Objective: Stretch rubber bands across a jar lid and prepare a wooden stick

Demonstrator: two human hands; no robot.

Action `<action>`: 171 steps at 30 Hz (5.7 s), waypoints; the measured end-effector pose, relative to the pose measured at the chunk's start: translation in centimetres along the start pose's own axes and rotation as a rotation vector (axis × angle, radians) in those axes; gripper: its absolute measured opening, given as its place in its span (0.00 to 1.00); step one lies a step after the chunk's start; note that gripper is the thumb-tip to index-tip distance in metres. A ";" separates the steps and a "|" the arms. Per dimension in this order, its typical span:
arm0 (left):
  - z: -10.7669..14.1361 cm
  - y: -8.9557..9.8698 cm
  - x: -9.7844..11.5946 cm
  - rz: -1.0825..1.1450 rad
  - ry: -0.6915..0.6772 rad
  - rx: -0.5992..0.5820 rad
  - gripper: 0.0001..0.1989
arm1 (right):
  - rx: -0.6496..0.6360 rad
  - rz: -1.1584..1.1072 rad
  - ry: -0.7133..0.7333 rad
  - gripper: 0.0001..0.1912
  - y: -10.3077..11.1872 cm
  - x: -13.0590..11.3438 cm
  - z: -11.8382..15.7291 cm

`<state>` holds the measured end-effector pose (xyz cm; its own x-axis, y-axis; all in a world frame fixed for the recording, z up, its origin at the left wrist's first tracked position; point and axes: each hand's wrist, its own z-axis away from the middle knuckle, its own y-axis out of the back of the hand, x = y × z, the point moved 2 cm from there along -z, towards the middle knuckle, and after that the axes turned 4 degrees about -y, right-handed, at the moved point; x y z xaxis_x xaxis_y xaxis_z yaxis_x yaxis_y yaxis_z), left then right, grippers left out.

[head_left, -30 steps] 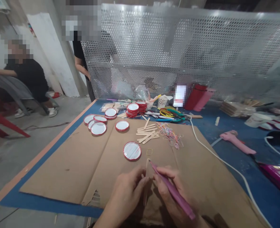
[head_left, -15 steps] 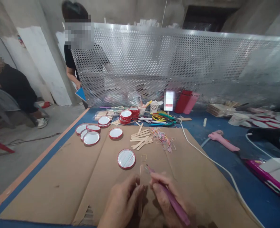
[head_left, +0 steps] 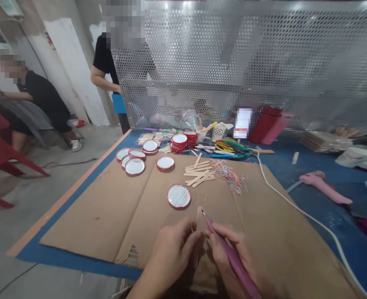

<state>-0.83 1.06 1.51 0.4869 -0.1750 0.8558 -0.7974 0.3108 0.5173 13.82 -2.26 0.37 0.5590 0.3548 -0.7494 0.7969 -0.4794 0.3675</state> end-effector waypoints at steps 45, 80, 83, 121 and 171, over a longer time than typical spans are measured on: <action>0.2 0.1 0.1 0.028 -0.016 0.010 0.11 | -0.022 0.016 -0.040 0.08 0.1 -0.6 -0.5; 0.2 0.2 0.0 0.001 -0.013 -0.004 0.11 | 0.020 -0.071 -0.189 0.11 0.3 -0.8 -1.0; 0.2 0.2 0.0 0.005 -0.012 -0.010 0.12 | 0.022 -0.091 -0.150 0.10 0.2 -1.2 -1.0; 0.0 0.1 -0.1 -0.007 -0.033 -0.007 0.12 | -0.037 -0.055 -0.132 0.10 0.1 -1.2 -1.0; 0.5 0.5 -1.3 0.634 0.015 0.414 0.14 | -0.607 0.384 0.347 0.12 3.4 -2.5 -5.6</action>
<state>-1.99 0.93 0.68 -0.1066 -0.0659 0.9921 -0.9937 -0.0288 -0.1087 16.39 -0.26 6.58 0.7795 0.5311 -0.3323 0.4640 -0.1331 0.8758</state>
